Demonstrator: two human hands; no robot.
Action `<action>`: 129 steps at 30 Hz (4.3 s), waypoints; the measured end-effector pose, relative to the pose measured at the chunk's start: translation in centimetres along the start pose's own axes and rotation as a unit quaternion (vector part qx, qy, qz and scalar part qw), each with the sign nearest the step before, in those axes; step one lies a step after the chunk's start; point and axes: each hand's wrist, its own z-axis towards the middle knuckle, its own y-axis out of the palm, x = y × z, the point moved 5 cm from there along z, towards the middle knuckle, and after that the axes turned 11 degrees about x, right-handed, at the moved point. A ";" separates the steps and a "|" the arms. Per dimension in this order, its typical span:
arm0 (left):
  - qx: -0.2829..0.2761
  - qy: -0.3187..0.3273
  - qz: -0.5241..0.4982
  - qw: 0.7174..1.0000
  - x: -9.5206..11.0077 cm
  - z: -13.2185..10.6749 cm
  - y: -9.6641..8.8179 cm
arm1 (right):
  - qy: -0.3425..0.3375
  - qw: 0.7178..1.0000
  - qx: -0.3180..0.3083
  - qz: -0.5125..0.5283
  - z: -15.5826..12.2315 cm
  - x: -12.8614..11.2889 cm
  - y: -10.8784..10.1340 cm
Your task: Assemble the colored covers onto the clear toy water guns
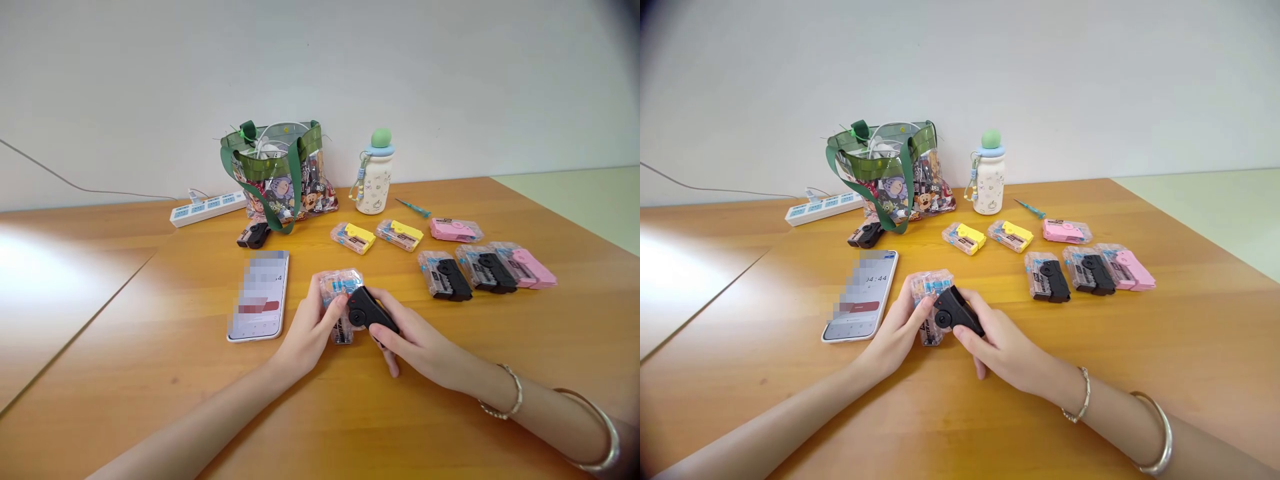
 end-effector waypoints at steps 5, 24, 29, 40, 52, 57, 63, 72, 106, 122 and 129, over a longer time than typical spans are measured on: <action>-0.007 -0.005 0.025 1.000 -0.2 -0.3 0.1 | 0.018 0.999 -0.001 0.036 -0.1 0.3 0.3; -0.020 -0.072 0.174 0.982 -0.5 -1.2 0.5 | 0.086 0.989 -0.007 0.119 0.3 0.8 -0.2; -0.006 -0.075 0.112 0.991 -0.6 -1.2 0.6 | 0.074 0.992 -0.013 0.101 0.4 0.5 -0.3; 0.045 -0.040 0.048 0.997 -0.4 -1.2 0.4 | -0.069 0.989 0.127 -0.027 0.4 -0.8 -1.2; 0.053 -0.021 0.056 0.997 -0.6 -1.2 0.3 | 0.012 0.990 0.036 0.137 1.2 -0.1 -1.0; 0.067 0.000 0.065 0.996 -0.1 -1.1 0.0 | 0.003 0.989 0.039 0.142 1.2 -0.5 -1.3; 0.075 0.025 0.062 0.995 0.3 -1.2 -0.3 | -0.014 0.990 0.047 0.129 1.0 -0.8 -1.6; 0.086 0.031 0.095 0.991 0.3 -1.0 -0.5 | -0.023 0.993 0.044 0.108 1.1 -0.7 -1.4; 0.061 0.003 0.172 0.983 -0.1 -1.1 0.0 | -0.050 0.998 0.040 0.025 0.4 -0.6 -0.2; 0.039 0.017 0.131 0.991 -0.5 -1.2 0.3 | -0.052 0.994 0.079 0.061 0.5 -0.3 -0.5; 0.036 0.153 0.188 0.969 0.5 -0.9 -0.4 | -0.152 0.980 0.110 -0.074 0.5 -1.5 -1.7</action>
